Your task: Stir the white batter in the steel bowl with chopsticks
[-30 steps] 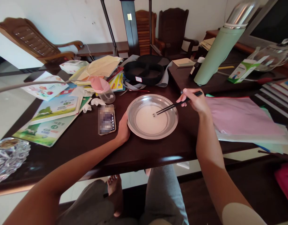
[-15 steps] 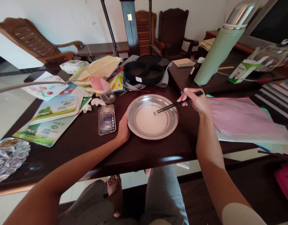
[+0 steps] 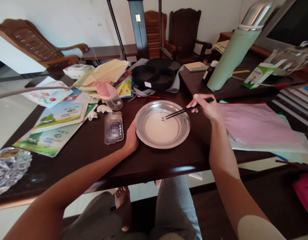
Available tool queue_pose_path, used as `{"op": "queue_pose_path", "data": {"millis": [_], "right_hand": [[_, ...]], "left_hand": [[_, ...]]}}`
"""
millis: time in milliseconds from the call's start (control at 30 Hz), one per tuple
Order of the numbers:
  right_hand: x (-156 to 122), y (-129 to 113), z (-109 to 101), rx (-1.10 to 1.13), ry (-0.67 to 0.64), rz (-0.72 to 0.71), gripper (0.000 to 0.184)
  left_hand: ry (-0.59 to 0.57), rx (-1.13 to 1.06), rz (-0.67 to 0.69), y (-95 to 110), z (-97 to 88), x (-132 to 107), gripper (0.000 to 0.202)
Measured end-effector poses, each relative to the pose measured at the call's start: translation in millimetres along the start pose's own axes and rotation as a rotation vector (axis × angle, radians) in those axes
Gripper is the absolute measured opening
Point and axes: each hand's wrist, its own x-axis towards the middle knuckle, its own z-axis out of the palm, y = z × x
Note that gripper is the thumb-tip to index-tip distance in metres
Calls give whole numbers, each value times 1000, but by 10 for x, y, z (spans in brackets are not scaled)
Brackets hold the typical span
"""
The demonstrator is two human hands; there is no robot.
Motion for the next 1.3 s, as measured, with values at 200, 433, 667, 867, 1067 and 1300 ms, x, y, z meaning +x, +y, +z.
{"op": "queue_pose_path", "data": {"millis": [200,433,667,867,1067,1300], "right_hand": [[-28,-10,77,55,-144,90,72],[8,15,127,5,-87,1,66],[-24,-4,-36,91,-46,79,68],[-7,-5,196,15,-179,21,66],[7,36,-84,35,2,-6,69],[-18,10,126,57,-203,62,68]], "left_hand": [[22,-106,-62,-10,-7,0,59],[28,-144,-81,3,-1,2,60],[35,-137,-69,30,14,-4,59],[36,-129,-64,-4,1,6,59],[26,-131,-54,14,13,-6,60],[8,-91,-56,5,-2,-6,62]]}}
